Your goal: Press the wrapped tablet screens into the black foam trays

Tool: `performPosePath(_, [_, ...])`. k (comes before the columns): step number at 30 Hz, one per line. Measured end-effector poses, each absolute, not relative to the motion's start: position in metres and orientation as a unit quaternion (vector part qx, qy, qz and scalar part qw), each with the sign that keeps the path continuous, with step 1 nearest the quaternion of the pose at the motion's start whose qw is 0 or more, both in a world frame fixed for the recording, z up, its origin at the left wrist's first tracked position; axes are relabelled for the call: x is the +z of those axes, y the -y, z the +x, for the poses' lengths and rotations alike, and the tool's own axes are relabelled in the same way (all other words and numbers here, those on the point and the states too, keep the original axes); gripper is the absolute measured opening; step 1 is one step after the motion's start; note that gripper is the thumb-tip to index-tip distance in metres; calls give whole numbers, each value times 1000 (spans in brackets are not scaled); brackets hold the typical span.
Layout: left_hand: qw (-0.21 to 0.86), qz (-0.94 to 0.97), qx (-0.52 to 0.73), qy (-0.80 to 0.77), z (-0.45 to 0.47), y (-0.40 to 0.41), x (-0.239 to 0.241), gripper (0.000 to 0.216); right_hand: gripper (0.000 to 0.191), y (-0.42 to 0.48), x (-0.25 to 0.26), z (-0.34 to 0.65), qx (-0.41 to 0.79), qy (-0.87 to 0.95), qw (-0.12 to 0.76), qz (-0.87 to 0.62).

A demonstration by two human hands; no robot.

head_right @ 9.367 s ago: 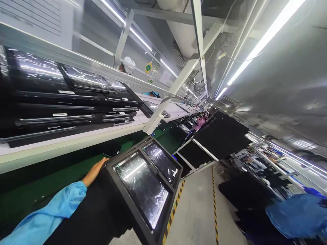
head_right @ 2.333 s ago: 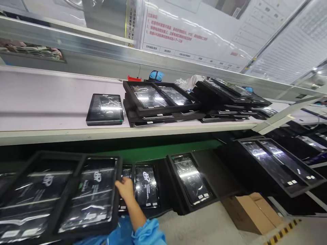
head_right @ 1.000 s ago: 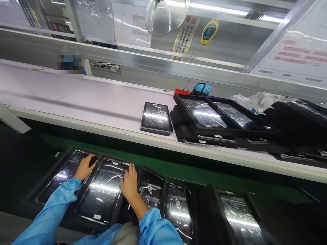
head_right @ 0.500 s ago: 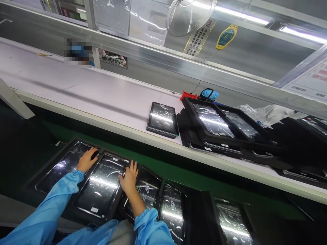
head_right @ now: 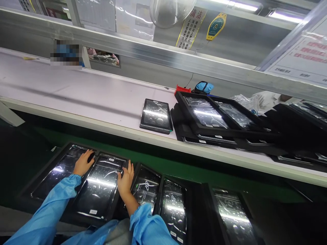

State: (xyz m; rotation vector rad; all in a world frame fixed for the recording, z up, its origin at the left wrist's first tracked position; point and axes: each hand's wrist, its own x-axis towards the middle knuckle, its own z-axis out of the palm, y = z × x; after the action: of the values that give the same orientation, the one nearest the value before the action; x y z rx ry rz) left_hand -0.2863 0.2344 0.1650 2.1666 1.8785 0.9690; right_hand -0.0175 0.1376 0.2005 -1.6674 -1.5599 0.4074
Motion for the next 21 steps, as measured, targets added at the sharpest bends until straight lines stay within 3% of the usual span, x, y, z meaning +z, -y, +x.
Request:
performPosePath(9, [38,718,316,-619,-285,-231,171,45,21,-143,186,-22,194,568,521,-607])
performPosePath(21, [34,718,321,-616,-287,-231,170,41,32,-139,198,-20,160,655,394,-624])
